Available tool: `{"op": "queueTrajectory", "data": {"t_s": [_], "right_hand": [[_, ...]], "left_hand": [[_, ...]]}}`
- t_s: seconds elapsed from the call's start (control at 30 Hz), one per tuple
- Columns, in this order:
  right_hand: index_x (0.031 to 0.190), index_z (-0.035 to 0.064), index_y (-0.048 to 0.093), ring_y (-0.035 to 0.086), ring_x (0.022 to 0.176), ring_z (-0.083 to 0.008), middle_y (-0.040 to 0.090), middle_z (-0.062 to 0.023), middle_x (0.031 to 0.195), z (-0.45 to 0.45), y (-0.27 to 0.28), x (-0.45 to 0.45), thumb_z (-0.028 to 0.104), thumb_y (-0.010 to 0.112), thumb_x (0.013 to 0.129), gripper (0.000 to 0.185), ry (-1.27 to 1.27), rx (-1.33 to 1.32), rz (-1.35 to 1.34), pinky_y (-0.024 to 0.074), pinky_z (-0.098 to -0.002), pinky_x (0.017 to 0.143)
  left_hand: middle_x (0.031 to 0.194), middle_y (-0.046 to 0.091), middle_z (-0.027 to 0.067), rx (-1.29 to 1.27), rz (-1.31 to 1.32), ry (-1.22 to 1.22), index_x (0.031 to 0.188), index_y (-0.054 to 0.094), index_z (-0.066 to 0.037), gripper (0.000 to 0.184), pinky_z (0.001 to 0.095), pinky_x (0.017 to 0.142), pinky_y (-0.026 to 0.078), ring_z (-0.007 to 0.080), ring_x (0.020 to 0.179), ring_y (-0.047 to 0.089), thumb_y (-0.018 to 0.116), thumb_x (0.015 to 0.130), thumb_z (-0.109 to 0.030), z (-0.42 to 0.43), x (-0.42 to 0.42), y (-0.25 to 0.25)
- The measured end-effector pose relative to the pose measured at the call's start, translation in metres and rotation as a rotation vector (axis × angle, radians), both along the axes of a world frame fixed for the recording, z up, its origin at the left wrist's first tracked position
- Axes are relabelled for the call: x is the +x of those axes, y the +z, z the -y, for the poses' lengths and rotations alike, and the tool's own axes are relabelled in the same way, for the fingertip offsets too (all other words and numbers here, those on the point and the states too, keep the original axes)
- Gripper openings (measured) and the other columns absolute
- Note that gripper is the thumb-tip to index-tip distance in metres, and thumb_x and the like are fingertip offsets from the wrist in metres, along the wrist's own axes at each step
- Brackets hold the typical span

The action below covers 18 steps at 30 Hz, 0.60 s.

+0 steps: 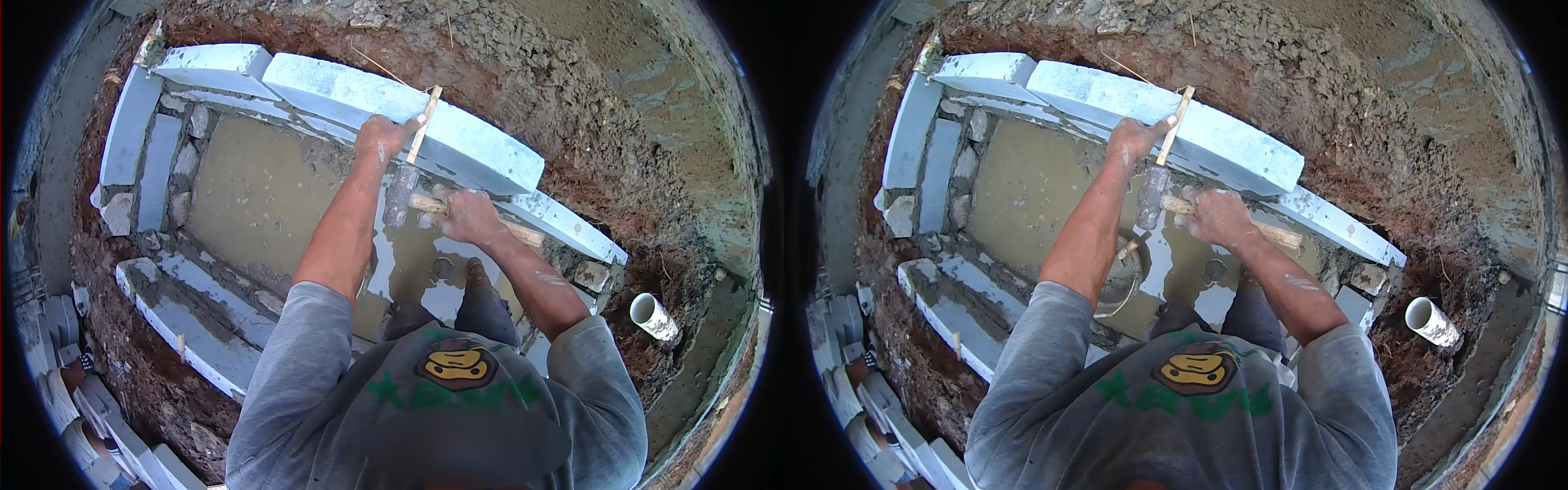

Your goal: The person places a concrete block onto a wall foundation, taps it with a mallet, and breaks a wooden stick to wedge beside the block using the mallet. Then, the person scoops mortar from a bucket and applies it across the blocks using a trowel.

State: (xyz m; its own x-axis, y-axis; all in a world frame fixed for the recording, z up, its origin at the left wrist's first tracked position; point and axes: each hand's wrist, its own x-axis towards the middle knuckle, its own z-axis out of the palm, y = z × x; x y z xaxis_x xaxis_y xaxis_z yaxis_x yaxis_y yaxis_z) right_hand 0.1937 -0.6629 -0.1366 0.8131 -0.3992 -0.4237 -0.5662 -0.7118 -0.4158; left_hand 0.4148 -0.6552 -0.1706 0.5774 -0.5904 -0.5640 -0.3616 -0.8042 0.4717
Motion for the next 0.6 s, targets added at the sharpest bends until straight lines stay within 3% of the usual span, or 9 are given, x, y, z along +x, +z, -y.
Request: {"op": "queueTrajectory", "data": {"t_s": [0.23, 0.33, 0.43, 0.57, 0.6], "right_hand": [[0.104, 0.0068, 0.059, 0.063, 0.085, -0.0369, 0.065, -0.0201, 0.083, -0.051, -0.017, -0.03, 0.038, 0.061, 0.081, 0.039, 0.114, 0.125, -0.12, 0.049, -0.0479, 0.076], [0.109, 0.0072, 0.055, 0.063, 0.084, -0.0384, 0.065, -0.019, 0.083, -0.069, -0.036, -0.039, 0.043, 0.059, 0.084, 0.043, 0.209, 0.187, -0.137, 0.0467, -0.0496, 0.075], [0.109, 0.0064, 0.054, 0.062, 0.086, -0.0382, 0.064, -0.019, 0.085, -0.08, -0.029, -0.04, 0.043, 0.059, 0.084, 0.045, 0.199, 0.242, -0.104, 0.0454, -0.0504, 0.078], [0.1, 0.0062, 0.06, 0.063, 0.086, -0.0375, 0.065, -0.0201, 0.083, -0.095, -0.014, -0.032, 0.034, 0.063, 0.077, 0.036, 0.263, 0.243, -0.015, 0.0481, -0.0478, 0.077], [0.099, 0.0059, 0.061, 0.063, 0.086, -0.0377, 0.065, -0.0202, 0.083, -0.095, -0.007, -0.028, 0.036, 0.063, 0.077, 0.037, 0.319, 0.256, -0.033, 0.0482, -0.0479, 0.077]], "left_hand": [[0.092, 0.065, 0.0269, -0.058, -0.034, -0.003, 0.086, 0.067, 0.01, 0.094, 0.0432, 0.075, 0.051, 0.0339, 0.088, 0.065, 0.064, 0.056, -0.079, -0.001, 0.004, -0.009], [0.084, 0.065, 0.0254, -0.209, -0.114, -0.012, 0.082, 0.067, 0.012, 0.091, 0.0401, 0.074, 0.05, 0.0302, 0.083, 0.065, 0.066, 0.058, -0.076, -0.006, 0.006, -0.02], [0.084, 0.065, 0.0254, -0.15, -0.078, -0.081, 0.081, 0.067, 0.011, 0.088, 0.0397, 0.073, 0.05, 0.0304, 0.082, 0.065, 0.068, 0.058, -0.074, -0.006, -0.001, -0.014], [0.072, 0.063, 0.0216, -0.15, -0.01, -0.012, 0.072, 0.066, 0.009, 0.083, 0.0415, 0.065, 0.049, 0.0289, 0.071, 0.063, 0.07, 0.057, -0.073, -0.004, -0.002, -0.026], [0.096, 0.065, 0.0227, -0.018, -0.073, -0.064, 0.092, 0.067, 0.006, 0.095, 0.0428, 0.081, 0.049, 0.0326, 0.095, 0.063, 0.063, 0.053, -0.08, -0.001, 0.003, -0.022]]}}
